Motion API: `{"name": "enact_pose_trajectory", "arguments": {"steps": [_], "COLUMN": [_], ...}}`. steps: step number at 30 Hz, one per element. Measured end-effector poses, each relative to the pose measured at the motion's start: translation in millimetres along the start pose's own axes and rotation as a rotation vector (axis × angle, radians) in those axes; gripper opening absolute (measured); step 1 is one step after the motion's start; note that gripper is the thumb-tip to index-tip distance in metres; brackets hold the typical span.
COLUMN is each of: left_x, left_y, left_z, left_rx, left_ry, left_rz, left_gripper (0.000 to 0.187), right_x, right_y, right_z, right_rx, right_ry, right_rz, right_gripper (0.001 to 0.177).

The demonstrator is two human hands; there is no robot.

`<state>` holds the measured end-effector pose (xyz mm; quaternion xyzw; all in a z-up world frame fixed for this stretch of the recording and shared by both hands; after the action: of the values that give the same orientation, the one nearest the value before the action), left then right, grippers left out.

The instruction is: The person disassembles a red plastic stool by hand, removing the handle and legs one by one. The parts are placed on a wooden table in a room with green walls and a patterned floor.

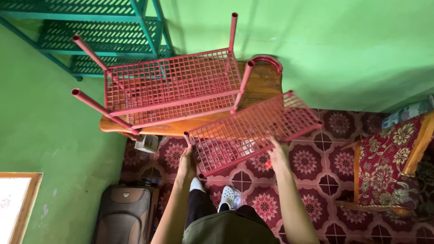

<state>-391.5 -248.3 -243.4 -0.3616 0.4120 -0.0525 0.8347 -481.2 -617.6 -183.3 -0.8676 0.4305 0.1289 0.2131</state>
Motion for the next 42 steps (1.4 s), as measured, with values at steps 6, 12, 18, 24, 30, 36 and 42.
{"name": "enact_pose_trajectory", "arguments": {"steps": [6,12,18,24,30,36,42], "left_x": [11.0,16.3,27.6,23.2,17.4,13.5,26.1], "left_y": [11.8,3.5,-7.4,-3.9,0.5,-21.6,-67.8], "left_z": [-21.0,-36.9,-38.1,-44.4,-59.5,-103.0,-174.9], "left_rx": [0.016,-0.098,-0.078,-0.011,0.059,0.313,0.265], "left_ry": [0.036,0.104,0.126,0.196,0.358,0.443,0.442], "left_rz": [-0.044,-0.134,-0.168,-0.207,0.018,-0.058,-0.12], "left_gripper": [0.016,0.012,0.009,0.027,0.063,0.063,0.045], "right_x": [43.2,57.2,50.9,60.1,96.8,143.5,168.7], "right_y": [-3.7,-21.1,-22.8,-20.1,-5.3,13.9,36.1], "right_z": [45.2,51.2,65.6,66.7,35.3,0.6,-15.3], "right_rx": [-0.034,-0.089,-0.342,-0.009,-0.069,-0.229,-0.376], "right_ry": [-0.003,-0.03,-0.181,-0.088,-0.081,-0.067,-0.04], "right_rz": [-0.089,-0.169,-0.026,-0.181,-0.358,-0.427,-0.469], "right_gripper": [0.103,0.078,0.069,0.052,0.053,0.051,0.06]}}
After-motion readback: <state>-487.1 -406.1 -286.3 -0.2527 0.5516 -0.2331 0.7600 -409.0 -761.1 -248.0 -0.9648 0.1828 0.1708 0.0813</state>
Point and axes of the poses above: each hand's wrist, its own x-axis towards the middle knuckle, its own y-axis out of the back of the hand, z = x × y, the point moved 4 cm from there along x, towards the middle knuckle, and after that the axes turned 12 degrees about y, right-handed, at the moved point
